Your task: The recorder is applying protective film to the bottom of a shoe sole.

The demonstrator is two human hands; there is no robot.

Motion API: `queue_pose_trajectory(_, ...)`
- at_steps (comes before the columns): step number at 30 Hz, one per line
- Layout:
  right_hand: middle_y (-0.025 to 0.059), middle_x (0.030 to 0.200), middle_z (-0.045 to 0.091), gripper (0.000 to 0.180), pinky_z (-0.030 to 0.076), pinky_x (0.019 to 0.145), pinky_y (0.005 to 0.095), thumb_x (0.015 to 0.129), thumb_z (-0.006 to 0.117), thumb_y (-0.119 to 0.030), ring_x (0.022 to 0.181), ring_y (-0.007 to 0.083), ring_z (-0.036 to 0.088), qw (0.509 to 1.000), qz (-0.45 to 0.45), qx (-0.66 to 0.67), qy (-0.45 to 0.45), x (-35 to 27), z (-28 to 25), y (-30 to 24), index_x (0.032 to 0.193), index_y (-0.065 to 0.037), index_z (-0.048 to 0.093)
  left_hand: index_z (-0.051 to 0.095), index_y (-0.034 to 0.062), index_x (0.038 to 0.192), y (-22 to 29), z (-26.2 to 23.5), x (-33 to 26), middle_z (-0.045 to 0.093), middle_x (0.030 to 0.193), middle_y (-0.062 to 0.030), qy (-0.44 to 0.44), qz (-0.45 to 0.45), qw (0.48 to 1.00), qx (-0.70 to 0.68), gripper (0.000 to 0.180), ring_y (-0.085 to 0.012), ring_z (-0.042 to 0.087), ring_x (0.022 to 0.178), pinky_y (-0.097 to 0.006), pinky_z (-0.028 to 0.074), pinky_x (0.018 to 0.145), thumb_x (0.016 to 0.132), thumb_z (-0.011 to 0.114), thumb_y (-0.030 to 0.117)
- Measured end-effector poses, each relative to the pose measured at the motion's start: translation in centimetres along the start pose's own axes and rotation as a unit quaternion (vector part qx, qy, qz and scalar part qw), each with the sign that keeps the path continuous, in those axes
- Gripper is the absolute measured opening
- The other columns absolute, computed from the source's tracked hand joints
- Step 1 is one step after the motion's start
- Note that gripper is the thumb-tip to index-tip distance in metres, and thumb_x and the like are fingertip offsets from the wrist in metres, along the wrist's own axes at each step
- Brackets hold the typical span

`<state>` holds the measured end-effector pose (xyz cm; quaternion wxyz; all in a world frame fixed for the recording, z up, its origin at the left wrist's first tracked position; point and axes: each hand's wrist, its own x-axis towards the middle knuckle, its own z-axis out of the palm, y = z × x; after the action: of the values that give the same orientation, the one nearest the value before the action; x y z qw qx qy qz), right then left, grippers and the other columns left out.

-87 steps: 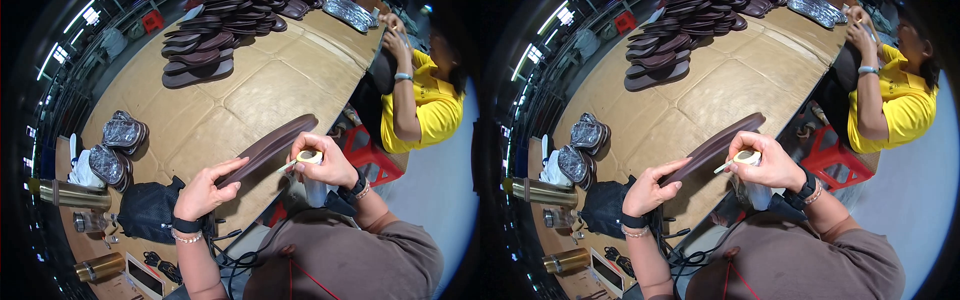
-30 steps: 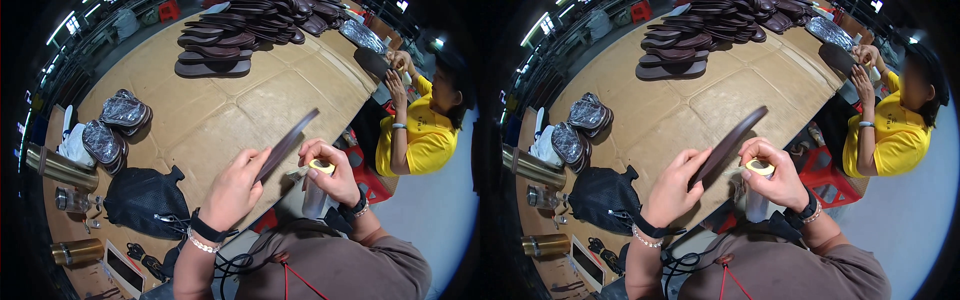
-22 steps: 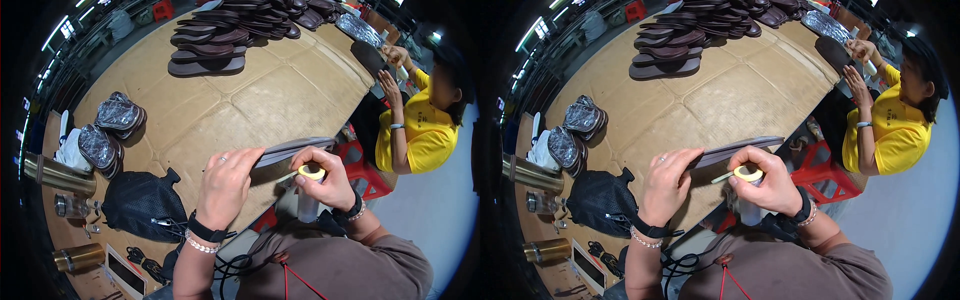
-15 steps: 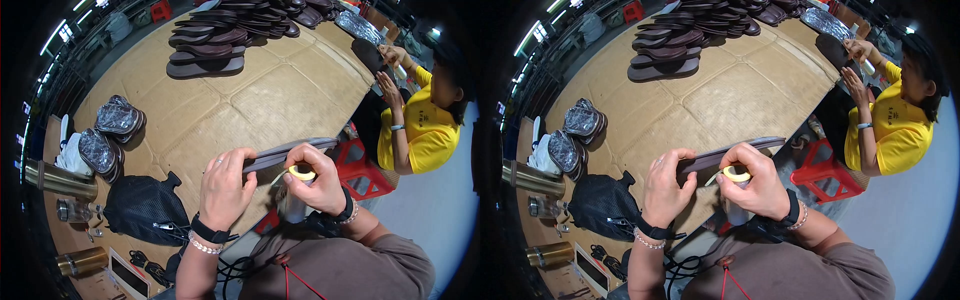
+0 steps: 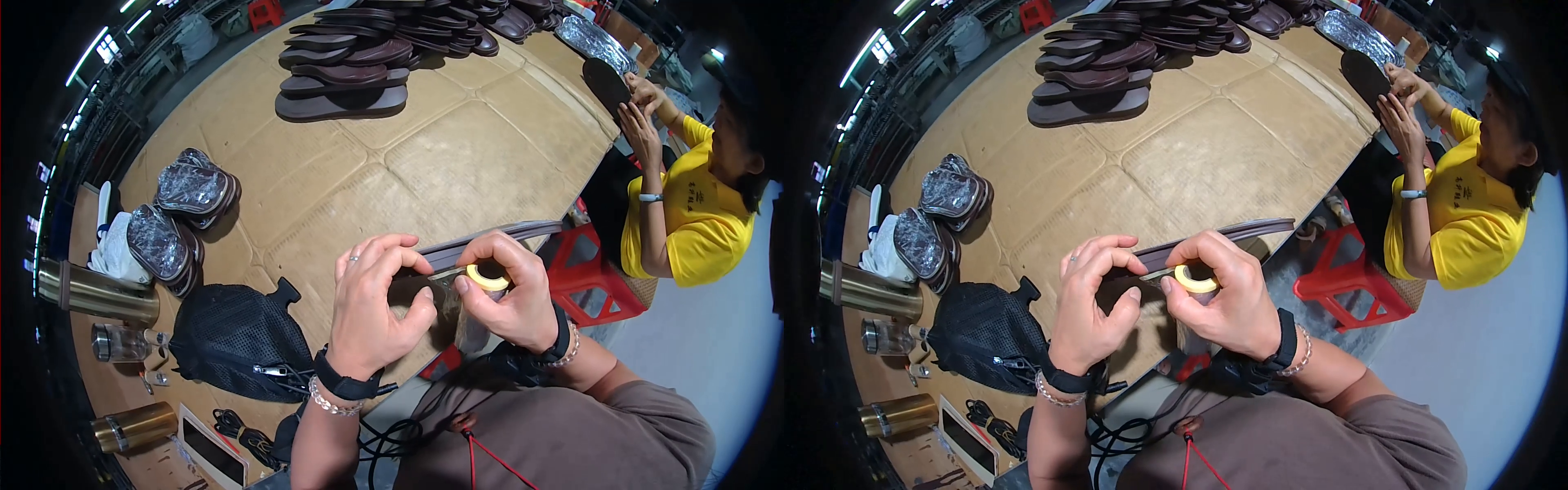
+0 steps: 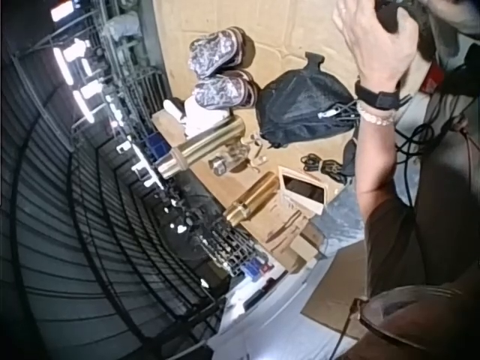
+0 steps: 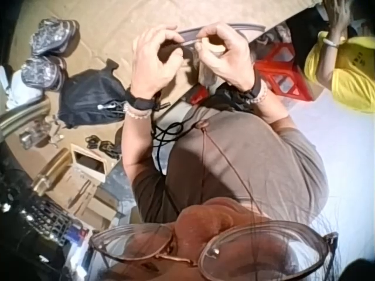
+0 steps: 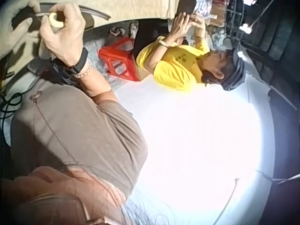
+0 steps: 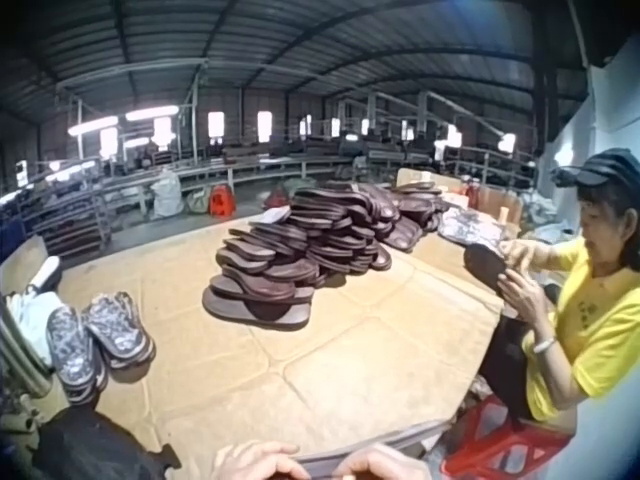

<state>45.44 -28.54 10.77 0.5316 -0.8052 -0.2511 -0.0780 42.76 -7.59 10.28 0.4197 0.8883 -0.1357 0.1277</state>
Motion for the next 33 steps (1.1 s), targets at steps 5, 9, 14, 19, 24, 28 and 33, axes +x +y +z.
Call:
queue_pose_trajectory(5, 0.0113, 0.09, 0.067, 0.022, 0.053, 0.073, 0.0328, 0.082, 0.079, -0.006, 0.081, 0.0239, 0.067, 1.0, 0.001, 0.006, 0.0, 0.1, -0.1, 0.3, 0.1, 0.0, 0.067, 0.069, 0.0085, 0.097, 0.0, -0.1, 0.2, 0.069, 0.129, -0.0117, -0.011, -0.009, 0.999, -0.032, 0.017, -0.0318, 0.061, 0.125, -0.047, 0.031, 0.115, 0.083, 0.073, 0.016)
queue_pose_trajectory(9, 0.0106, 0.092, 0.067, 0.023, 0.052, 0.076, 0.0311, 0.082, 0.079, -0.006, 0.084, 0.022, 0.067, 1.0, -0.013, 0.008, -0.012, 0.1, -0.3, 0.4, 0.101, 0.0, 0.067, 0.068, 0.0083, 0.094, -0.4, -0.1, 0.1, 0.072, 0.126, -0.0091, -0.004, -0.016, 0.999, -0.043, 0.01, -0.0301, 0.062, 0.125, -0.045, 0.032, 0.115, 0.089, 0.073, 0.015)
queue_pose_trajectory(14, 0.0091, 0.101, 0.069, 0.032, 0.053, 0.079, 0.0297, 0.083, 0.085, -0.011, 0.09, 0.0179, 0.066, 0.996, 0.015, 0.078, -0.036, -0.1, -0.9, 1.1, 0.108, 0.0, 0.07, 0.063, 0.0075, 0.089, -0.4, 0.2, 0.2, 0.074, 0.119, -0.0089, 0.015, -0.02, 0.999, -0.035, 0.009, -0.0298, 0.064, 0.123, -0.046, 0.036, 0.113, 0.088, 0.072, 0.009)
queue_pose_trajectory(19, 0.0083, 0.111, 0.068, 0.041, 0.053, 0.081, 0.0282, 0.082, 0.09, -0.016, 0.098, 0.0154, 0.066, 0.991, -0.038, 0.101, -0.08, -0.3, -1.7, 2.1, 0.117, 0.0, 0.073, 0.06, 0.0065, 0.087, -0.3, 0.3, 0.3, 0.075, 0.115, -0.0097, 0.023, -0.027, 0.999, -0.034, 0.01, -0.0297, 0.067, 0.116, -0.044, 0.041, 0.11, 0.086, 0.07, 0.005)
queue_pose_trajectory(24, 0.0086, 0.117, 0.067, 0.039, 0.053, 0.079, 0.0252, 0.08, 0.086, -0.011, 0.099, 0.0143, 0.065, 0.99, 0.021, 0.112, -0.08, -0.5, -1.9, 1.4, 0.117, -0.004, 0.074, 0.059, 0.0051, 0.085, -0.4, 0.2, 0.2, 0.075, 0.112, -0.0109, 0.037, -0.053, 0.997, -0.051, 0.011, -0.0298, 0.068, 0.109, -0.04, 0.048, 0.102, 0.084, 0.069, 0.002)
queue_pose_trajectory(28, 0.0099, 0.117, 0.067, 0.04, 0.055, 0.078, 0.027, 0.078, 0.084, -0.009, 0.097, 0.0151, 0.066, 0.997, 0.025, 0.049, -0.061, -0.2, -1.9, 0.0, 0.117, -0.004, 0.074, 0.062, 0.0037, 0.081, -0.6, 0.4, 0.1, 0.076, 0.109, -0.0112, 0.054, -0.052, 0.996, -0.047, 0.011, -0.0278, 0.07, 0.106, -0.039, 0.052, 0.098, 0.081, 0.072, 0.0)
queue_pose_trajectory(33, 0.0116, 0.124, 0.066, 0.038, 0.057, 0.075, 0.0271, 0.078, 0.084, -0.01, 0.1, 0.0174, 0.068, 0.997, -0.019, -0.047, -0.057, -0.1, -2.0, -0.6, 0.115, -0.003, 0.075, 0.065, 0.0024, 0.079, -0.6, 0.5, 0.2, 0.076, 0.108, -0.0118, 0.058, -0.055, 0.995, -0.067, 0.011, -0.0253, 0.071, 0.104, -0.037, 0.054, 0.096, 0.079, 0.075, -0.002)
